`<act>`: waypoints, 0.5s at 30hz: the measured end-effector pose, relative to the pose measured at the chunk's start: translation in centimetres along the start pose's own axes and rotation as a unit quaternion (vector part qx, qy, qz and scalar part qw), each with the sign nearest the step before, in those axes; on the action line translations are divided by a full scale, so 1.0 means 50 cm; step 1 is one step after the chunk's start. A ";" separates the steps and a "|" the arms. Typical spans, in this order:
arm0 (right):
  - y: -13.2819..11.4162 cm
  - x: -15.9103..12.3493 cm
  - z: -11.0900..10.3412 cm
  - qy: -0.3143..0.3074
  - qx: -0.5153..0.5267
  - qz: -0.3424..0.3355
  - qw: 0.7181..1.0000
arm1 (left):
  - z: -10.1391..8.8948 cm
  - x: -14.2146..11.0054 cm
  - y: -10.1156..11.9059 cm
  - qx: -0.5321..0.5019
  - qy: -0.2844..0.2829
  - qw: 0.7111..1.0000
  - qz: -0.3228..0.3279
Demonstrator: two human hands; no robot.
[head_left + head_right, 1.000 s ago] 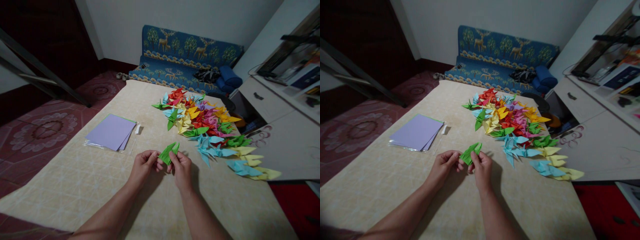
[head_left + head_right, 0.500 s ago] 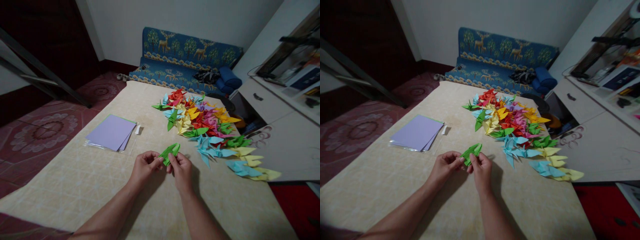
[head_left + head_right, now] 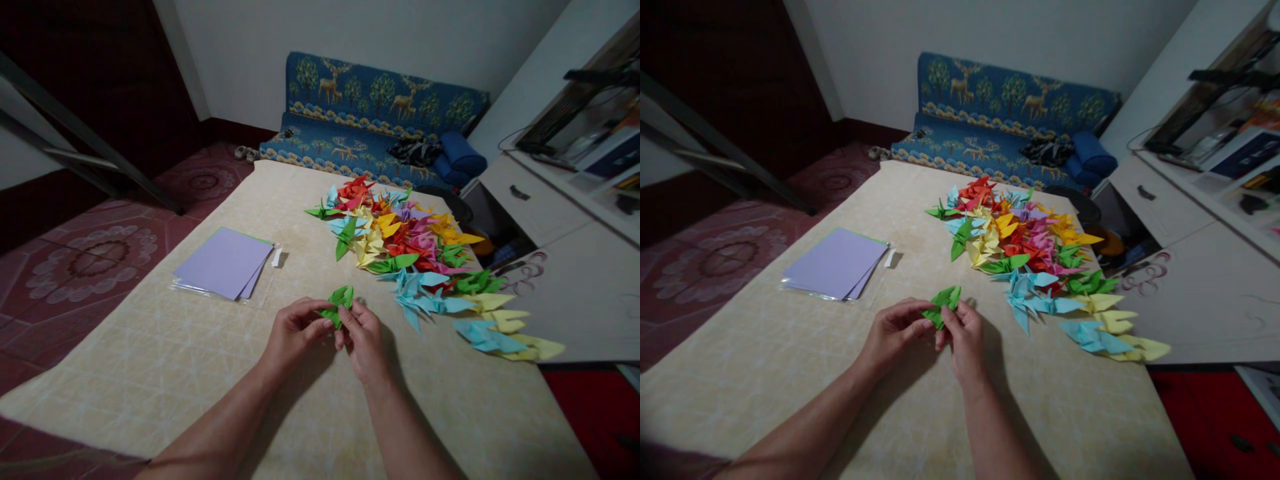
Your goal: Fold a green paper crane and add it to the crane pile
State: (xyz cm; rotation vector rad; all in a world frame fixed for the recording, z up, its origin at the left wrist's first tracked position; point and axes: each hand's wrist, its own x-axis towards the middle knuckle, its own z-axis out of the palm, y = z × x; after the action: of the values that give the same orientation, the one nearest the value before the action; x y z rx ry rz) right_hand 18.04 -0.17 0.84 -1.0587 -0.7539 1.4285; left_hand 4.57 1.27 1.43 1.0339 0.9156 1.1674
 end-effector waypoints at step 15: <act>-0.020 -0.018 0.000 -0.024 0.051 0.033 0.998 | -0.013 0.016 0.008 -0.190 0.055 0.961 -0.195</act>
State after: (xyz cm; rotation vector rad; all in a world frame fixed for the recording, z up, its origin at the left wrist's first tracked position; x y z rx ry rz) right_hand 18.40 -0.91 1.91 -0.9817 -0.6780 1.5365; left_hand 3.97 2.17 1.58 0.4546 0.8885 1.0185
